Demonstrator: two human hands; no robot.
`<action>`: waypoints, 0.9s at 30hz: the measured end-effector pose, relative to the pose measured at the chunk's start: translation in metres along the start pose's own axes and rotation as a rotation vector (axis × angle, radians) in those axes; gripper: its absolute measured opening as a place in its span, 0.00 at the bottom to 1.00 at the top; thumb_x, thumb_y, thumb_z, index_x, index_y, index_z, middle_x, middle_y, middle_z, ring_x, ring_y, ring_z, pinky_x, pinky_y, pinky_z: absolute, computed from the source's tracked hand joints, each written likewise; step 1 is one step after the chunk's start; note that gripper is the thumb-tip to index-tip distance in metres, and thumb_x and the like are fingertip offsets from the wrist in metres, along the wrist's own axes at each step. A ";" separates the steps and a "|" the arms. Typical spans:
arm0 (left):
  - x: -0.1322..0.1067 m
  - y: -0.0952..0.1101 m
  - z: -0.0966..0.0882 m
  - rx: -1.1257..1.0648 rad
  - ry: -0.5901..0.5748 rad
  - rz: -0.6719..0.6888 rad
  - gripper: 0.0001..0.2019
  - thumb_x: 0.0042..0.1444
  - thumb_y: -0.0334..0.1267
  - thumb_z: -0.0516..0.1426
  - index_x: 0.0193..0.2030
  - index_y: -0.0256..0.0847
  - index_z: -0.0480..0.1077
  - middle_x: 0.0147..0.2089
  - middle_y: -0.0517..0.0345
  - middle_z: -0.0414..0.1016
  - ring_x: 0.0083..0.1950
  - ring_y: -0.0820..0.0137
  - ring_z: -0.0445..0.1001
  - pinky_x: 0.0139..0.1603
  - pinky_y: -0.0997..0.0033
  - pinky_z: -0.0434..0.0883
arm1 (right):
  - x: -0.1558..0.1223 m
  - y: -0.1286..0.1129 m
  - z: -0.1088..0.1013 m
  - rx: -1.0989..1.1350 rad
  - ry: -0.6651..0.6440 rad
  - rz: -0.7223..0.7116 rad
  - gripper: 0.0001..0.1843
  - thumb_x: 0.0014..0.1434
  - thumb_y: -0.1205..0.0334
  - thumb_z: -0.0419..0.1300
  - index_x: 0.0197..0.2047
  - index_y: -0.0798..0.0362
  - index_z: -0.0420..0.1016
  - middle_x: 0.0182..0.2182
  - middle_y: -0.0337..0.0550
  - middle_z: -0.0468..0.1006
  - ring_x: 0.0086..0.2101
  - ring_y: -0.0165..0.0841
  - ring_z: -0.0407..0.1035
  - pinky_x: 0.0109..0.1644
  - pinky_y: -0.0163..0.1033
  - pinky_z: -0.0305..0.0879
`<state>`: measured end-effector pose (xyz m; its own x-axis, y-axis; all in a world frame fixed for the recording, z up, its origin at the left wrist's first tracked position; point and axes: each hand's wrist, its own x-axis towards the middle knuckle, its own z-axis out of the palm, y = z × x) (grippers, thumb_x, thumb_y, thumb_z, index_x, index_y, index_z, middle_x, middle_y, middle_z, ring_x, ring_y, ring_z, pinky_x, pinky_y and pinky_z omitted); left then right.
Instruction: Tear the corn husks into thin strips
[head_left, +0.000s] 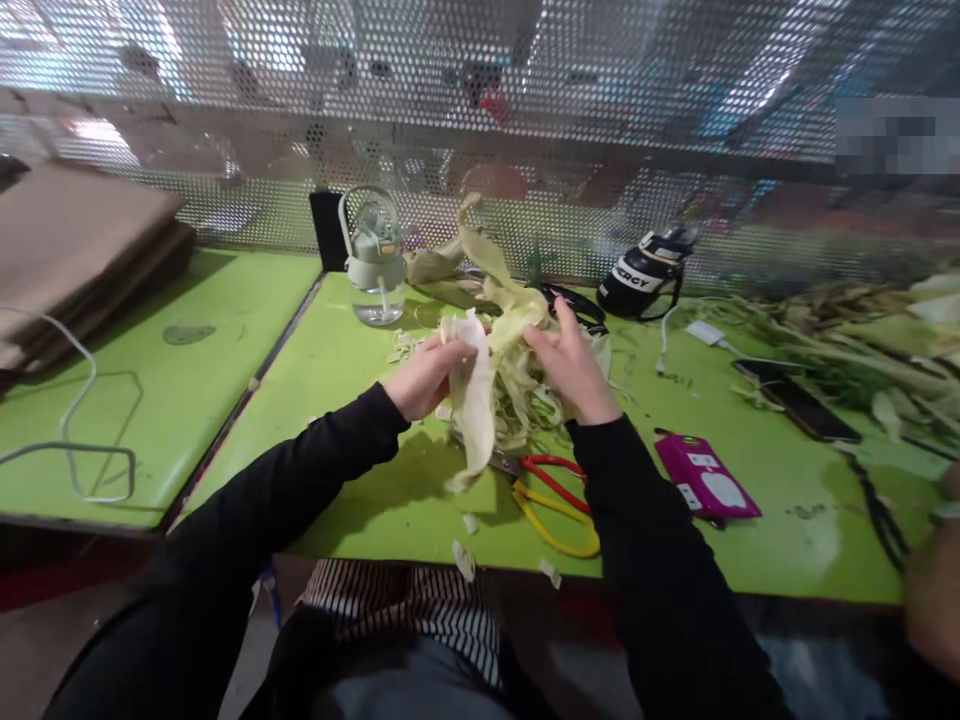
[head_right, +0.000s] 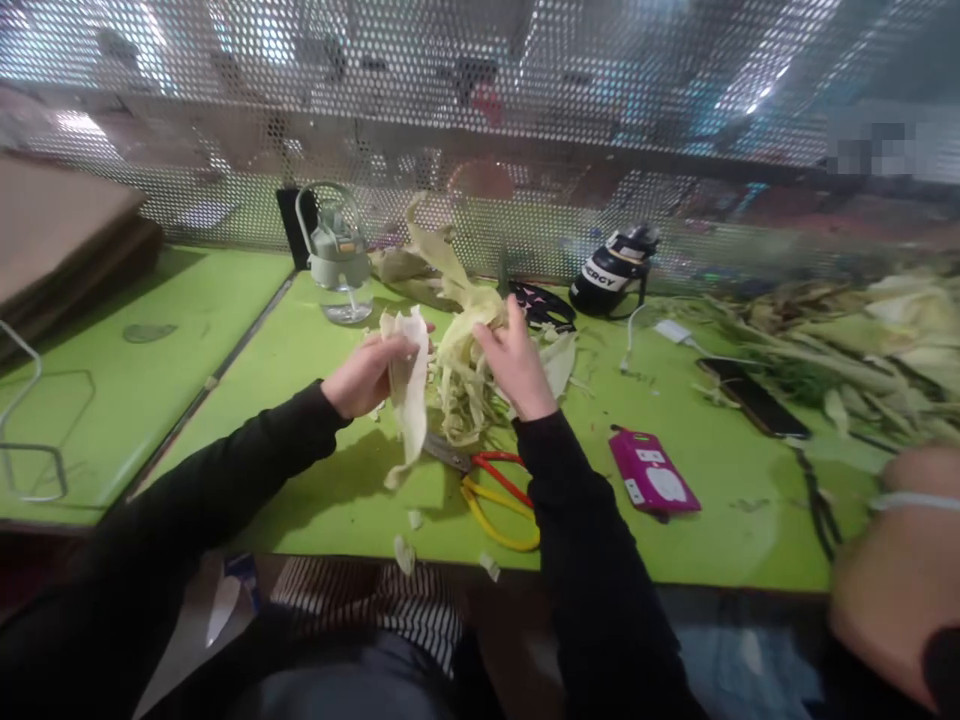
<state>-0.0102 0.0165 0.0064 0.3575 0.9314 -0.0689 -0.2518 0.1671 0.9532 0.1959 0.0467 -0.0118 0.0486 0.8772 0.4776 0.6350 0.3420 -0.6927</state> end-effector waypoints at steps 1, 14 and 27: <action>0.002 0.000 -0.001 -0.048 0.015 -0.009 0.14 0.63 0.28 0.50 0.54 0.36 0.69 0.42 0.52 0.81 0.42 0.68 0.79 0.50 0.62 0.77 | -0.002 -0.005 -0.004 -0.097 0.045 0.000 0.32 0.61 0.41 0.61 0.60 0.55 0.72 0.41 0.53 0.82 0.36 0.44 0.76 0.44 0.52 0.73; -0.003 -0.004 -0.017 0.040 -0.032 -0.093 0.02 0.62 0.29 0.61 0.40 0.33 0.73 0.35 0.57 0.79 0.30 0.80 0.74 0.42 0.71 0.75 | -0.035 -0.052 0.014 0.315 -0.193 0.079 0.20 0.59 0.43 0.65 0.30 0.52 0.77 0.25 0.36 0.73 0.26 0.29 0.63 0.30 0.36 0.59; -0.022 -0.017 -0.018 0.045 -0.136 -0.095 0.08 0.61 0.37 0.64 0.36 0.34 0.73 0.32 0.60 0.77 0.29 0.81 0.73 0.33 0.79 0.70 | -0.037 -0.045 0.035 0.457 -0.017 0.054 0.15 0.58 0.46 0.69 0.36 0.50 0.79 0.31 0.37 0.81 0.31 0.31 0.72 0.36 0.38 0.70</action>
<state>-0.0301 -0.0006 -0.0138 0.4965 0.8594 -0.1220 -0.1714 0.2349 0.9568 0.1388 0.0106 -0.0170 0.0577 0.9019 0.4280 0.2267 0.4057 -0.8854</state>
